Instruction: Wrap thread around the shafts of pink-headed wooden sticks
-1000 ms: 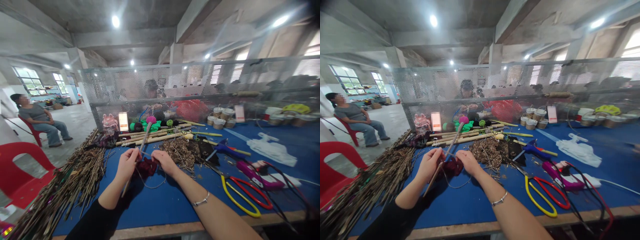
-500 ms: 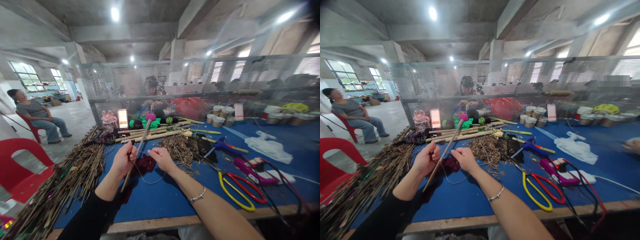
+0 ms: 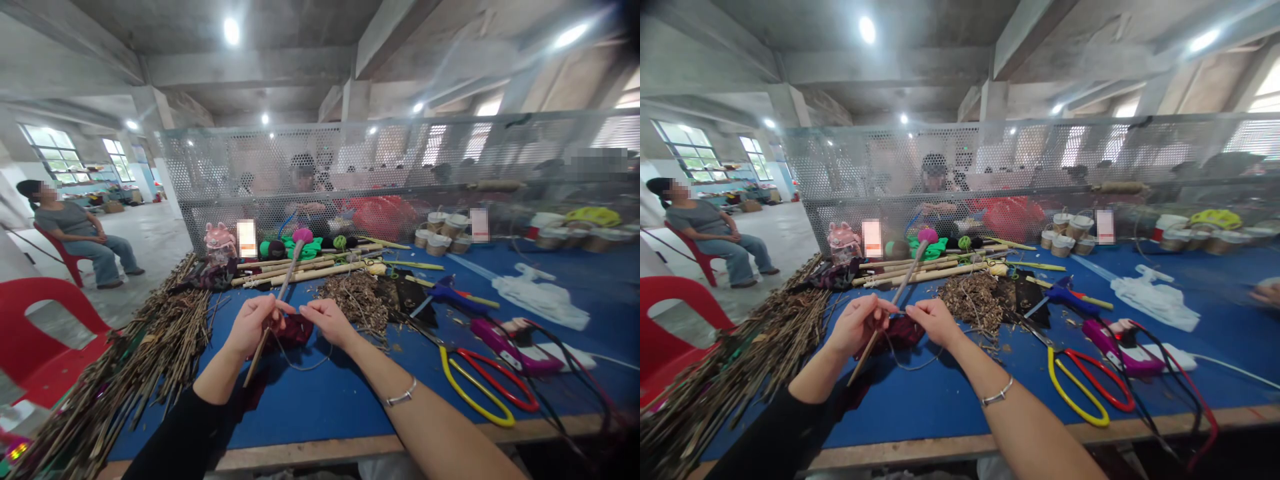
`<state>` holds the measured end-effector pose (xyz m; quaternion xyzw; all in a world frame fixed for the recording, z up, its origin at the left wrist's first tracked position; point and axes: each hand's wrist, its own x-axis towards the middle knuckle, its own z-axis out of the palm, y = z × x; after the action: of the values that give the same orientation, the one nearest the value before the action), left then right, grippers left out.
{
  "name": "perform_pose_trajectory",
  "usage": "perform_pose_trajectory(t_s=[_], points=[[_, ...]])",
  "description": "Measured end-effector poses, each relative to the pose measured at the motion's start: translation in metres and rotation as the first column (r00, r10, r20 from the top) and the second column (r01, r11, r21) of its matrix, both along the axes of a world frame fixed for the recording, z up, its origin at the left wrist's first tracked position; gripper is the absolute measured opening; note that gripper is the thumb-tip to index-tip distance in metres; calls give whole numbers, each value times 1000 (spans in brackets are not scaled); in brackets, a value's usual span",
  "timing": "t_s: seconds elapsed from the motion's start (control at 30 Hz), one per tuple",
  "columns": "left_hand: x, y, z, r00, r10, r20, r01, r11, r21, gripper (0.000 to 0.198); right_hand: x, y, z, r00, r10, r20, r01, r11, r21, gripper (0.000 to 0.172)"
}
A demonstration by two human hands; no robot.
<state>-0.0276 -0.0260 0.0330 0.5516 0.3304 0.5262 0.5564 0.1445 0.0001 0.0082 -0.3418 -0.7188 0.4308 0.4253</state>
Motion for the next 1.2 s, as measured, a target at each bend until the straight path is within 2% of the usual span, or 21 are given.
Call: perform_pose_trajectory(t_s=[0.03,0.1,0.17,0.23,0.33,0.47,0.63,0.73,0.83,0.93,1.0,1.07,1.17,1.2], points=[[0,-1,-1,997,0,-76,3,999,36,40,1,-1,1,999,43,7,-42,999,-18,47],[2,-1,-2,965,75,-250,-35,986,161,39,1,-3,3,992,120,37,-119,993,-26,50],[4,-2,-3,896,182,-406,-55,951,304,34,1,-5,5,984,165,73,-167,986,20,51],[5,-1,-5,839,240,-488,-48,926,374,33,1,-6,7,978,179,107,-188,979,78,50],[6,0,-7,832,259,-490,-85,933,349,33,3,-6,9,966,204,157,-221,970,100,47],[6,1,-7,830,285,-479,-126,933,337,33,10,-6,12,919,353,178,-355,935,-16,36],[8,0,-5,838,274,-471,-128,940,318,32,21,-9,22,789,599,135,-550,787,-280,26],[8,0,-5,842,277,-463,-136,940,314,32,23,-8,25,763,633,130,-585,761,-280,32],[8,1,-7,832,280,-479,-134,939,317,32,17,-6,20,821,560,106,-536,822,-192,43],[7,3,-10,813,305,-496,-145,931,335,31,8,-2,11,948,307,83,-294,946,-137,48],[6,5,-12,805,341,-486,-181,921,346,31,4,1,6,992,123,36,-118,987,-107,39],[4,9,-14,796,400,-455,-255,903,347,30,2,4,3,999,10,-47,-13,998,-64,21],[-2,17,-16,779,503,-373,-404,859,314,31,2,6,2,992,-78,-100,77,997,-14,55],[-5,20,-17,774,529,-346,-446,845,295,32,2,7,1,991,-103,-83,103,995,-9,56]])
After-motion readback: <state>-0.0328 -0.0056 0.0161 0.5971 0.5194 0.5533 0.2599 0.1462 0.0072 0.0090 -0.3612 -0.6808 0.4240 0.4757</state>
